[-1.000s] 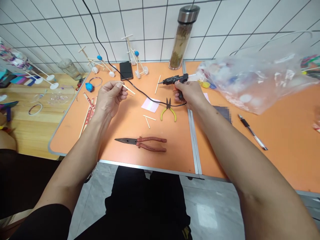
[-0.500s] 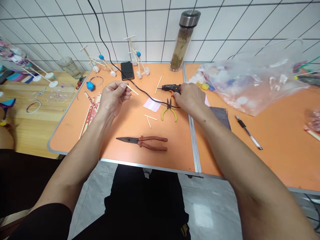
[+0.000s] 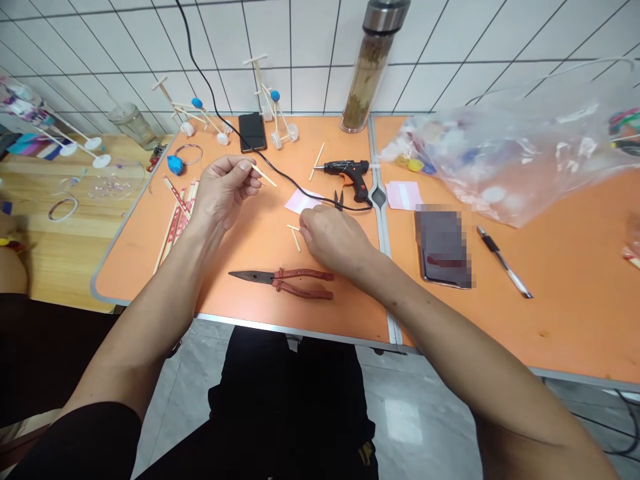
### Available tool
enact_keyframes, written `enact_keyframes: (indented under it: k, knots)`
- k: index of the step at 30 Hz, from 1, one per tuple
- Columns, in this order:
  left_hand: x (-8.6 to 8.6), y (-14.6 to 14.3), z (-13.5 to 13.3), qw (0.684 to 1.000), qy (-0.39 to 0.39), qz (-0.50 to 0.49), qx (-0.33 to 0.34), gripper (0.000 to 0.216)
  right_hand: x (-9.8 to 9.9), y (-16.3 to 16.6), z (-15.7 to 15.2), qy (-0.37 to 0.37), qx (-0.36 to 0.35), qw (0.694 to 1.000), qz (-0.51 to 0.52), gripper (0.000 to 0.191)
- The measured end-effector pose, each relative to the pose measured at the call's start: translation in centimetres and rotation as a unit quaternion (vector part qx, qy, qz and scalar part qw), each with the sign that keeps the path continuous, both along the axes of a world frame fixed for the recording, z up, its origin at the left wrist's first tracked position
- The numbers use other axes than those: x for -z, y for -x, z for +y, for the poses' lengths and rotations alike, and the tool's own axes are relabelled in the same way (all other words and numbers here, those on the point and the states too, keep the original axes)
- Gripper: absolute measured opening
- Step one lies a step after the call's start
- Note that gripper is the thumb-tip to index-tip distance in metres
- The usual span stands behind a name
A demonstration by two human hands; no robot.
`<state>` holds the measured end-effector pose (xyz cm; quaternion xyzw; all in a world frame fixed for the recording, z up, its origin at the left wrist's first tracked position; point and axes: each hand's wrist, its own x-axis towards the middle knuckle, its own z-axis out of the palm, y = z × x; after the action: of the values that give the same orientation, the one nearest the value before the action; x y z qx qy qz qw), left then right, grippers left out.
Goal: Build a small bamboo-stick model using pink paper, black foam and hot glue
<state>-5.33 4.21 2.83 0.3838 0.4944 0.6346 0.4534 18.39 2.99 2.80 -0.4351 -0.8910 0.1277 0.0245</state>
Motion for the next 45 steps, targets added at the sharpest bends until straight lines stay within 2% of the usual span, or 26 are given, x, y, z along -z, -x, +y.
enact_keyframes:
  k: [6,11,14,18,23,27,31,35,38,40,45]
  knots:
    - [-0.1,0.0,-0.1,1.000,0.001,-0.005,0.005,0.018,0.8,0.1,0.4,0.016,0.010,0.999,-0.031,0.028]
    - [-0.1,0.0,-0.1,1.000,0.002,0.000,0.002,0.020,0.9,0.3,0.1,0.029,0.064,0.995,-0.065,0.030]
    - [0.0,0.1,0.0,1.000,0.003,0.005,0.002,0.019,0.3,-0.2,0.0,0.069,0.054,0.995,-0.047,0.029]
    - [0.1,0.1,0.0,1.000,0.003,0.005,0.005,0.017,-0.5,-1.3,0.6,0.038,0.059,0.997,0.021,0.023]
    - [0.2,0.2,0.1,1.000,0.000,0.010,0.002,0.020,-0.6,-2.4,1.4,0.046,-0.017,0.997,0.060,0.017]
    - [0.3,0.2,0.1,1.000,0.006,0.005,0.004,0.019,-0.4,-2.4,1.6,0.098,-0.106,0.989,0.020,0.034]
    - [0.4,0.1,0.2,1.000,0.009,0.001,0.006,0.017,-0.6,-1.8,2.0,0.117,-0.153,0.981,-0.012,0.024]
    - [0.5,0.2,0.2,1.000,0.009,0.007,0.007,0.019,-0.4,-1.6,2.6,0.132,-0.169,0.977,0.000,0.019]
    - [0.4,0.2,0.0,1.000,0.013,0.015,0.013,0.020,0.3,-1.8,3.0,0.151,-0.162,0.975,0.036,0.032]
    - [0.3,0.1,-0.1,0.999,0.017,0.021,0.021,0.020,0.8,-2.0,3.1,0.151,-0.159,0.974,0.055,0.033]
    - [0.2,0.0,-0.2,0.999,0.033,0.035,0.024,0.019,1.5,-2.3,3.0,0.128,-0.127,0.981,0.071,0.013]
